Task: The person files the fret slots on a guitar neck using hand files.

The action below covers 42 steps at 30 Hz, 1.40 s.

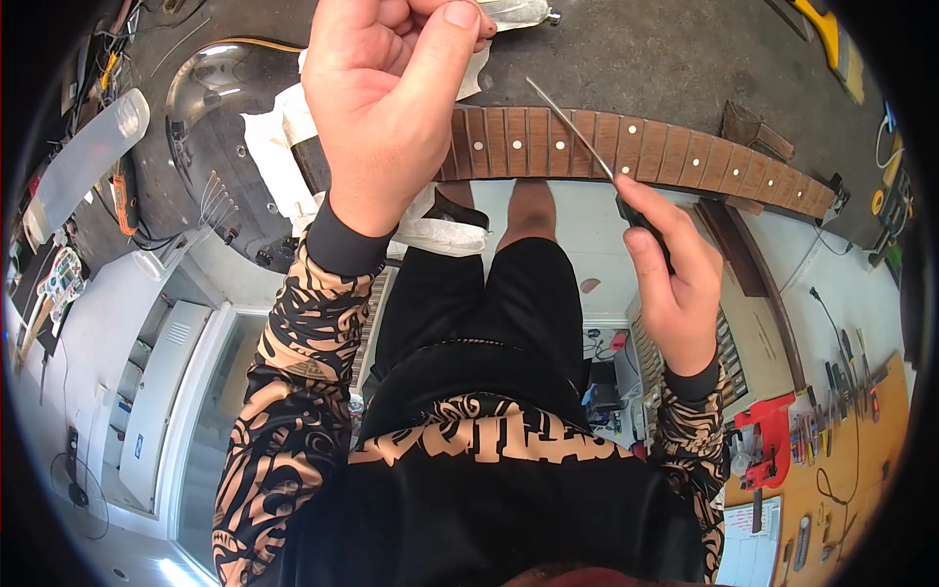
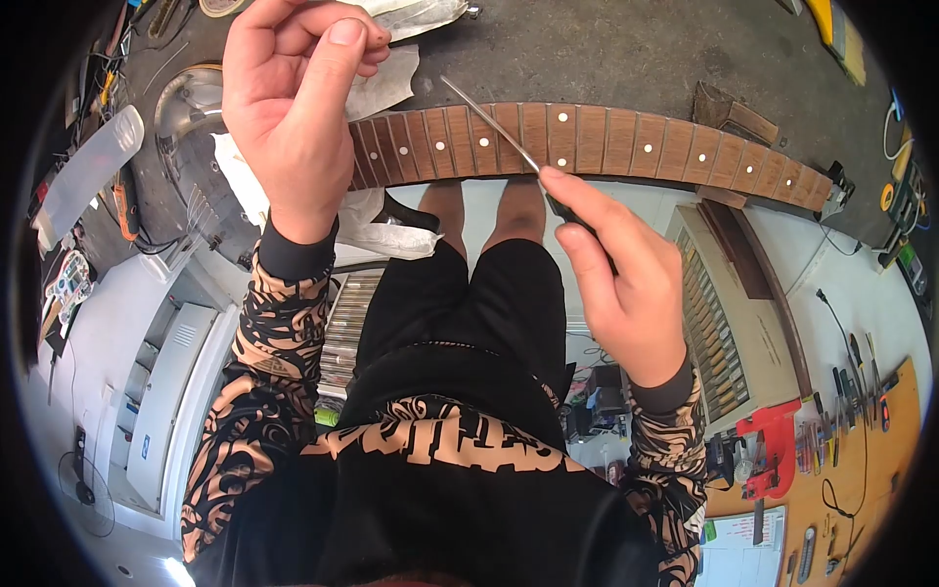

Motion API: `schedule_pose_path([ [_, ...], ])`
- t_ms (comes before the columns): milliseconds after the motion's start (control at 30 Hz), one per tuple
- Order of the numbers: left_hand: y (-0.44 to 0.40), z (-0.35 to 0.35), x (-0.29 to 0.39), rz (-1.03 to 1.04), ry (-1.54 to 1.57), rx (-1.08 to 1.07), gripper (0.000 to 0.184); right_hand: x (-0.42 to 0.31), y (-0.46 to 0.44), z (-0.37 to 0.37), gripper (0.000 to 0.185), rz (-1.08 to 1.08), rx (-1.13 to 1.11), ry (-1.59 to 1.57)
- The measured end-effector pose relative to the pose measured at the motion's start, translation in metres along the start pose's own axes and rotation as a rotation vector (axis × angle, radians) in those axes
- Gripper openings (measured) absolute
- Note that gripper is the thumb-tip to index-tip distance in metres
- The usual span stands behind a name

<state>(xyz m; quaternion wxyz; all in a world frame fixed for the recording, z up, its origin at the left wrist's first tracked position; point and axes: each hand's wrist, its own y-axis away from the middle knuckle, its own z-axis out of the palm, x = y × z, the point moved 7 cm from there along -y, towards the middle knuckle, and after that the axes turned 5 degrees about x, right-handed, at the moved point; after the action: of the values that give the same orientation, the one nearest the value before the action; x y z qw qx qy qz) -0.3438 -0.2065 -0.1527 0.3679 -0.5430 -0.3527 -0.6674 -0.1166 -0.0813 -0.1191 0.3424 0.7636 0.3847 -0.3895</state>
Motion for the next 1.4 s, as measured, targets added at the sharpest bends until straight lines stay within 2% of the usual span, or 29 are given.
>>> schedule_pose_path([
  [133, 0.000, 0.000, -0.001, -0.001, 0.011, 0.000, 0.038, 0.023, 0.027, -0.001, 0.035, 0.441, -0.005, -0.354],
  [200, 0.000, 0.000, -0.001, -0.005, 0.005, 0.006, 0.038, 0.023, 0.028, 0.000, 0.035, 0.427, -0.002, -0.337],
  [367, 0.000, 0.000, 0.000, 0.006, 0.028, -0.021, 0.038, -0.004, -0.009, 0.012, 0.036, -0.098, -0.074, 0.138],
  [433, 0.000, 0.000, -0.001, -0.009, 0.024, -0.012, 0.038, 0.001, -0.005, 0.010, 0.036, -0.006, -0.029, 0.000],
  [500, 0.000, 0.001, -0.001, -0.019, 0.032, -0.004, 0.038, 0.014, 0.011, 0.008, 0.036, 0.226, -0.019, -0.217],
  [533, 0.000, 0.001, -0.001, -0.021, 0.035, -0.001, 0.038, 0.025, 0.025, 0.005, 0.036, 0.412, -0.034, -0.365],
  [600, 0.000, 0.001, -0.001, -0.025, 0.038, 0.005, 0.038, 0.030, 0.031, 0.004, 0.036, 0.491, -0.033, -0.416],
  [733, -0.001, 0.000, -0.002, 0.002, 0.051, -0.016, 0.038, 0.002, -0.005, 0.013, 0.036, 0.035, -0.049, 0.002],
  [800, -0.001, 0.000, -0.002, 0.017, 0.044, -0.026, 0.037, 0.001, -0.008, 0.012, 0.037, 0.019, -0.071, 0.017],
  [967, -0.001, 0.000, -0.002, -0.013, 0.049, -0.012, 0.037, 0.028, 0.029, 0.003, 0.039, 0.460, 0.011, -0.408],
  [1133, -0.002, 0.001, -0.002, -0.003, 0.049, -0.015, 0.037, -0.003, -0.005, 0.007, 0.046, -0.088, -0.069, 0.267],
  [1200, -0.001, 0.000, -0.001, 0.000, 0.035, -0.010, 0.037, -0.013, -0.009, 0.014, 0.048, -0.196, -0.107, 0.441],
  [1300, -0.003, -0.002, 0.001, -0.029, 0.036, 0.011, 0.037, -0.012, -0.005, 0.017, 0.049, -0.164, -0.090, 0.344],
  [1400, -0.005, -0.004, 0.004, -0.054, 0.100, 0.004, 0.037, -0.003, 0.005, 0.019, 0.043, -0.018, -0.021, 0.019],
])
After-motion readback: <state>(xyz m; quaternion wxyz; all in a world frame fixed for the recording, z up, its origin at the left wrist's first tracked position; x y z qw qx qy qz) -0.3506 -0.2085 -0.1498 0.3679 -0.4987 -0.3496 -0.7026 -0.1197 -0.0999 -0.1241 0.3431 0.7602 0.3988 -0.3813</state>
